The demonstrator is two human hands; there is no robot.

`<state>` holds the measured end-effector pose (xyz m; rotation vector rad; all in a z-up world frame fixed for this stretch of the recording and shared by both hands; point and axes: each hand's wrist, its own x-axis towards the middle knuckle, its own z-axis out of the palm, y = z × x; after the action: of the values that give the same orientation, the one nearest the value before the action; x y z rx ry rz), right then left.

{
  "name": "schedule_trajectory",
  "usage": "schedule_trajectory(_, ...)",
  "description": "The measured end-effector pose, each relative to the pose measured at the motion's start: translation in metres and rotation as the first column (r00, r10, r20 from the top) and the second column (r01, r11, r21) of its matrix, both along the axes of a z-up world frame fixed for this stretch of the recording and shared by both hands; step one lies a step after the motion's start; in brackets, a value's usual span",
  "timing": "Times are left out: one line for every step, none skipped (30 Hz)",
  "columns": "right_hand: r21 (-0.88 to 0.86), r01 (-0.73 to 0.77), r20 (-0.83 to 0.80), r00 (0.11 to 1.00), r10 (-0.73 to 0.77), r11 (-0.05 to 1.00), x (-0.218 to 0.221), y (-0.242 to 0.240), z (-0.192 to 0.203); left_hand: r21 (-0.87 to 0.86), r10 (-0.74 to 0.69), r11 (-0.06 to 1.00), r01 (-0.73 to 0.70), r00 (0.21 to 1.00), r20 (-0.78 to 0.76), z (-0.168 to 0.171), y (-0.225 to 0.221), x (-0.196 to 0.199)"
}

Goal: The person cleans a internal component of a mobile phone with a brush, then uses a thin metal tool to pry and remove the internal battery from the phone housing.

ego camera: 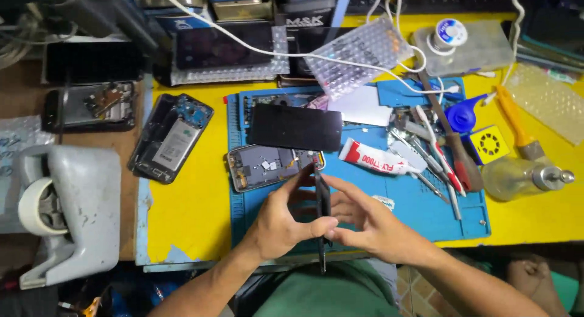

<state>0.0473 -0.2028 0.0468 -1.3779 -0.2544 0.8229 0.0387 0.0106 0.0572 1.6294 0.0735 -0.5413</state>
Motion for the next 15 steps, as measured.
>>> schedule_trajectory(-0.001,0.013,-0.011,1.000,-0.013,1.000,0.001,-0.001,0.005,-0.001,-0.013,1.000,0.013,1.000,-0.011,0.001,-0.004,0.000)
schedule_trajectory(-0.043,-0.003,-0.017,1.000,0.002,0.999,0.002,-0.001,0.009,-0.050,0.026,0.998,-0.026,1.000,0.005,0.001,-0.008,0.000)
schedule_trajectory(-0.082,-0.022,-0.023,1.000,0.020,0.996,0.004,-0.002,0.014,-0.098,0.069,0.993,-0.067,0.997,0.019,0.003,-0.012,0.000)
schedule_trajectory(-0.081,-0.012,-0.032,0.999,0.010,0.997,0.006,0.001,0.021,-0.096,0.059,0.994,-0.058,0.998,0.010,0.003,-0.014,0.001)
schedule_trajectory(-0.159,-0.029,-0.038,0.999,0.023,0.987,0.008,0.003,0.027,-0.072,0.067,0.995,-0.066,0.998,0.016,0.004,-0.016,0.002)
schedule_trajectory(-0.234,-0.047,-0.046,0.998,0.037,0.971,0.010,0.005,0.033,-0.048,0.075,0.996,-0.073,0.997,0.023,0.005,-0.018,0.002)
schedule_trajectory(-0.232,-0.036,-0.054,0.998,0.024,0.972,0.012,0.006,0.038,-0.046,0.062,0.997,-0.061,0.998,0.015,0.004,-0.019,0.004)
schedule_trajectory(-0.246,-0.054,-0.028,0.998,0.049,0.968,0.014,0.007,0.042,-0.045,0.065,0.997,-0.064,0.998,0.015,0.003,-0.019,0.006)
schedule_trajectory(-0.258,-0.075,-0.005,0.997,0.076,0.963,0.016,0.007,0.045,-0.043,0.071,0.997,-0.071,0.997,0.012,0.001,-0.019,0.006)
schedule_trajectory(-0.255,-0.068,-0.016,0.998,0.066,0.965,0.017,0.007,0.044,-0.040,0.061,0.997,-0.061,0.998,0.001,-0.001,-0.018,0.007)
schedule_trajectory(-0.324,-0.116,0.013,0.992,0.127,0.939,0.017,0.006,0.043,-0.021,0.063,0.998,-0.062,0.998,0.011,-0.003,-0.017,0.008)
schedule_trajectory(-0.391,-0.162,0.037,0.981,0.191,0.906,0.018,0.006,0.043,-0.002,0.064,0.998,-0.063,0.998,0.021,-0.005,-0.016,0.008)
schedule_trajectory(-0.390,-0.159,0.028,0.983,0.184,0.907,0.020,0.005,0.045,-0.001,0.056,0.998,-0.056,0.998,0.012,-0.006,-0.015,0.009)
schedule_trajectory(-0.414,-0.191,0.008,0.977,0.214,0.890,0.022,0.005,0.047,-0.001,0.042,0.999,-0.042,0.999,0.025,-0.007,-0.015,0.010)
schedule_trajectory(-0.439,-0.225,-0.010,0.969,0.246,0.870,0.026,0.004,0.049,-0.002,0.031,1.000,-0.030,0.999,0.041,-0.008,-0.014,0.011)
